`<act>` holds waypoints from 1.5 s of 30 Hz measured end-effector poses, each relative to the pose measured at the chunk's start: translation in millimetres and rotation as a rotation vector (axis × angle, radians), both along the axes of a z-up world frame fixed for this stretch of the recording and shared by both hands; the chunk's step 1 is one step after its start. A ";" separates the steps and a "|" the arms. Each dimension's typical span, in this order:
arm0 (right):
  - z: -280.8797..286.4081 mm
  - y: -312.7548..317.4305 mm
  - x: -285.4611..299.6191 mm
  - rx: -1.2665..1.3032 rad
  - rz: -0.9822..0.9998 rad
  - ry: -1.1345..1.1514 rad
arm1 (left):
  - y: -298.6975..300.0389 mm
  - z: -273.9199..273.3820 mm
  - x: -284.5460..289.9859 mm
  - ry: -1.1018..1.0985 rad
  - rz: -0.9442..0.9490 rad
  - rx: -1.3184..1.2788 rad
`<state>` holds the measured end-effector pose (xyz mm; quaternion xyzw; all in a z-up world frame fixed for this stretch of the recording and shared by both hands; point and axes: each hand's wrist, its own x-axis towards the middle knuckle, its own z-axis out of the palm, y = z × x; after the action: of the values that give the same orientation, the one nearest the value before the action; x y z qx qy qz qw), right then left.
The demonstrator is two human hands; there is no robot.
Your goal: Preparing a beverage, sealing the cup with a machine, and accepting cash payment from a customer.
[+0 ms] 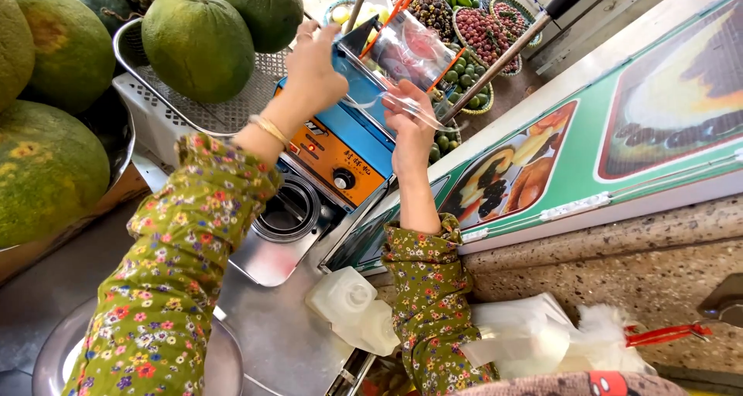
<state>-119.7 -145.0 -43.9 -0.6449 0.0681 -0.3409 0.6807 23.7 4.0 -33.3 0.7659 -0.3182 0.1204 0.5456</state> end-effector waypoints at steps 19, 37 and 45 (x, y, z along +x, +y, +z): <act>-20.0 -16.4 4.0 0.056 0.048 -0.015 | -11.6 31.9 -24.3 0.204 -0.247 -0.392; -21.3 -8.6 4.4 -0.200 -0.037 0.032 | -43.7 56.8 -55.9 0.049 -0.292 -0.281; -8.3 -0.7 0.9 0.020 -0.001 -0.087 | -16.2 12.1 -27.3 -0.130 -0.359 -0.086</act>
<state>-118.8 -145.7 -52.2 -0.6225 0.0423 -0.3684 0.6892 -3.6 -12.3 -21.3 0.6635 -0.4788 0.0840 0.5687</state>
